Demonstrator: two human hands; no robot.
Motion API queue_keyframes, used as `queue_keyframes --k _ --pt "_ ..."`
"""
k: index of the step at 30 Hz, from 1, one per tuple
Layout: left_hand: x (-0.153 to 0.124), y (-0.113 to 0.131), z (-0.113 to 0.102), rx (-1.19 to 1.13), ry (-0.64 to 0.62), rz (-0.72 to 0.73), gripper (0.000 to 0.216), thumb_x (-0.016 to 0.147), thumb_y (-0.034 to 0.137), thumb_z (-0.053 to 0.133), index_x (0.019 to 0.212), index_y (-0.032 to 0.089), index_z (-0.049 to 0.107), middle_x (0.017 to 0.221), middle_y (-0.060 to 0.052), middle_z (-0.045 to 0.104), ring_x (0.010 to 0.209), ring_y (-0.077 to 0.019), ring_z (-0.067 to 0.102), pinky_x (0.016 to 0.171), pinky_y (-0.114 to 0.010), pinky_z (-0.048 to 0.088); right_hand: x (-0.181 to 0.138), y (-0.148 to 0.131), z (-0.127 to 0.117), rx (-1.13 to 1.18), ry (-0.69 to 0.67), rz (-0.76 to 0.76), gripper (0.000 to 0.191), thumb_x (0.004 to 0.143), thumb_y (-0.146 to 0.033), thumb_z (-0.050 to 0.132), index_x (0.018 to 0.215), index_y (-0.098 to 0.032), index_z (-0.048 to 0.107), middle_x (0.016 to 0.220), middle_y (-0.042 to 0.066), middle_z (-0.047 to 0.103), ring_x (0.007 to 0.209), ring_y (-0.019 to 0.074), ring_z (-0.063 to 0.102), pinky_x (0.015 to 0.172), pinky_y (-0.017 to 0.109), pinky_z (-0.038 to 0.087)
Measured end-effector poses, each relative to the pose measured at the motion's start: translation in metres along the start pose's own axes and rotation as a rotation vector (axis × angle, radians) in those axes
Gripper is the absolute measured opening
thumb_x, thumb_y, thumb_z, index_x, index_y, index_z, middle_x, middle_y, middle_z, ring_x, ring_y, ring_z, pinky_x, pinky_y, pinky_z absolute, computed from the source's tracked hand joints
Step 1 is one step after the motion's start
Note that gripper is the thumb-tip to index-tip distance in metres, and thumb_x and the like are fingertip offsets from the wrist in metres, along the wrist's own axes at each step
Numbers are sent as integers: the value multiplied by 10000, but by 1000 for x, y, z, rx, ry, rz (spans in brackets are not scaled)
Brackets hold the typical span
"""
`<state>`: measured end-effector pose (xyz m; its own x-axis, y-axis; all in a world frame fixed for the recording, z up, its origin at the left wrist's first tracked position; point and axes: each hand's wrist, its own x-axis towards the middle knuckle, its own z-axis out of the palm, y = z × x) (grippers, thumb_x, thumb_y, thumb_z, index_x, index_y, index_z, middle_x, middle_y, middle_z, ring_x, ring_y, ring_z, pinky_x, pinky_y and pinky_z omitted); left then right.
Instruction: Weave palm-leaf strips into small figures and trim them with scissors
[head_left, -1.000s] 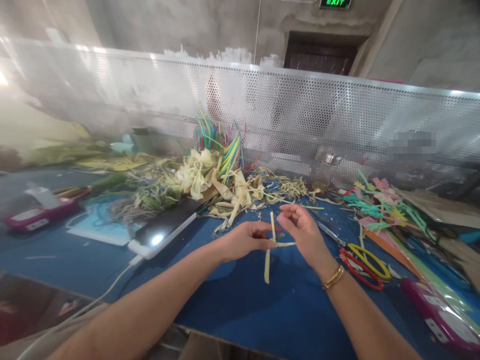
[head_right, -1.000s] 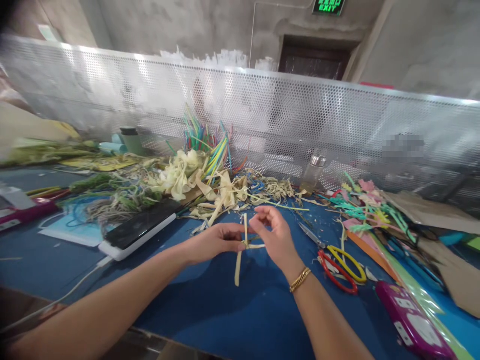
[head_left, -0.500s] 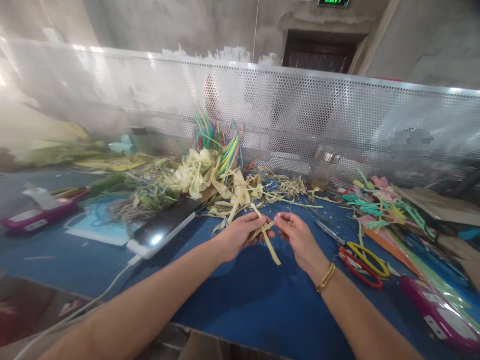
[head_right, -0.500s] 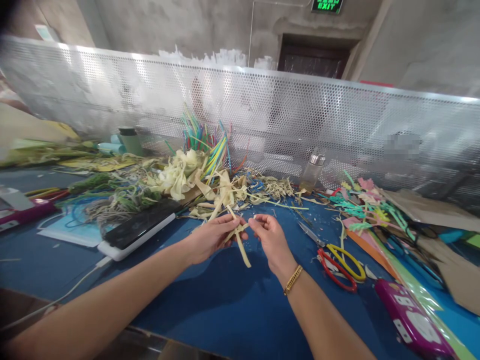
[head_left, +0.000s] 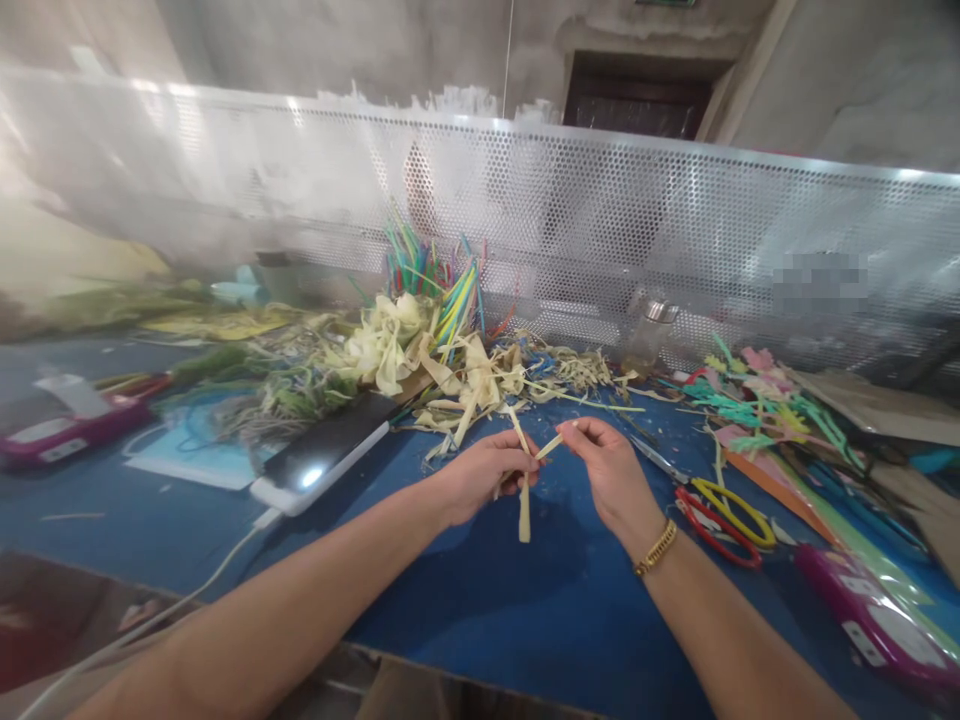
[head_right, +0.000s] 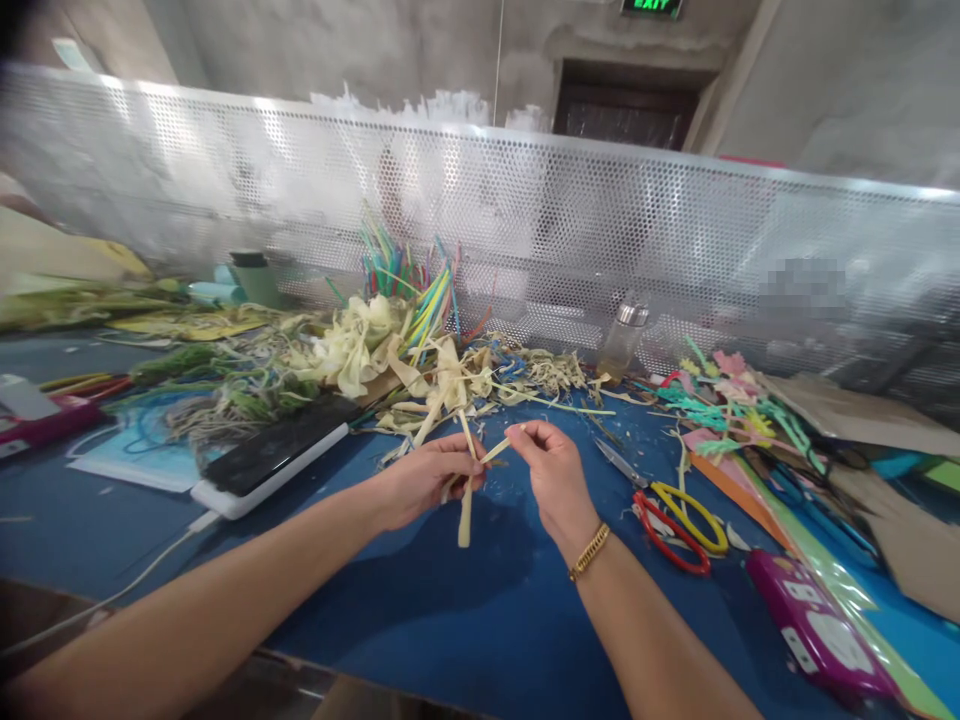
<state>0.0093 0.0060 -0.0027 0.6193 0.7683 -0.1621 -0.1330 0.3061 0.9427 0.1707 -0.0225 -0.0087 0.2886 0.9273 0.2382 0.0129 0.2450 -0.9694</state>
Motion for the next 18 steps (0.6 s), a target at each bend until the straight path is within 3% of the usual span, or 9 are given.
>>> queue_keyframes --k 4,8,12,15,18 --pt "-2 2 0 3 -19 -3 109 667 193 677 731 168 592 606 6 617 543 -93 534 524 -208 361 3 0 -5 -3 30 -18 247 673 -435 724 677 -201 646 642 -16 536 640 132 439 628 265 389" --pt "-3 3 -3 -66 -51 -18 198 760 303 669 897 164 640 824 -68 708 682 -118 629 587 -205 420 7 2 -9 21 27 -25 276 673 -444 732 629 -198 616 618 -26 510 618 127 424 613 268 362" --pt "-3 3 -3 -152 -13 42 220 797 258 651 1000 176 631 945 -84 715 787 -134 670 641 -202 463 7 1 -10 44 37 18 305 701 -475 710 836 -203 683 721 1 589 670 147 483 656 285 384" --pt "-1 3 -3 -201 66 113 186 803 222 645 984 184 621 927 -65 714 813 -138 678 657 -201 476 3 -1 -7 -35 -31 65 360 766 -523 630 942 -213 674 865 45 666 786 192 565 729 317 413" --pt "2 2 -4 -217 109 171 200 805 246 650 993 187 617 924 -58 706 848 -144 673 667 -200 474 -1 -2 -4 -227 -148 -14 303 786 -497 619 875 -213 678 834 50 693 784 213 601 736 330 425"
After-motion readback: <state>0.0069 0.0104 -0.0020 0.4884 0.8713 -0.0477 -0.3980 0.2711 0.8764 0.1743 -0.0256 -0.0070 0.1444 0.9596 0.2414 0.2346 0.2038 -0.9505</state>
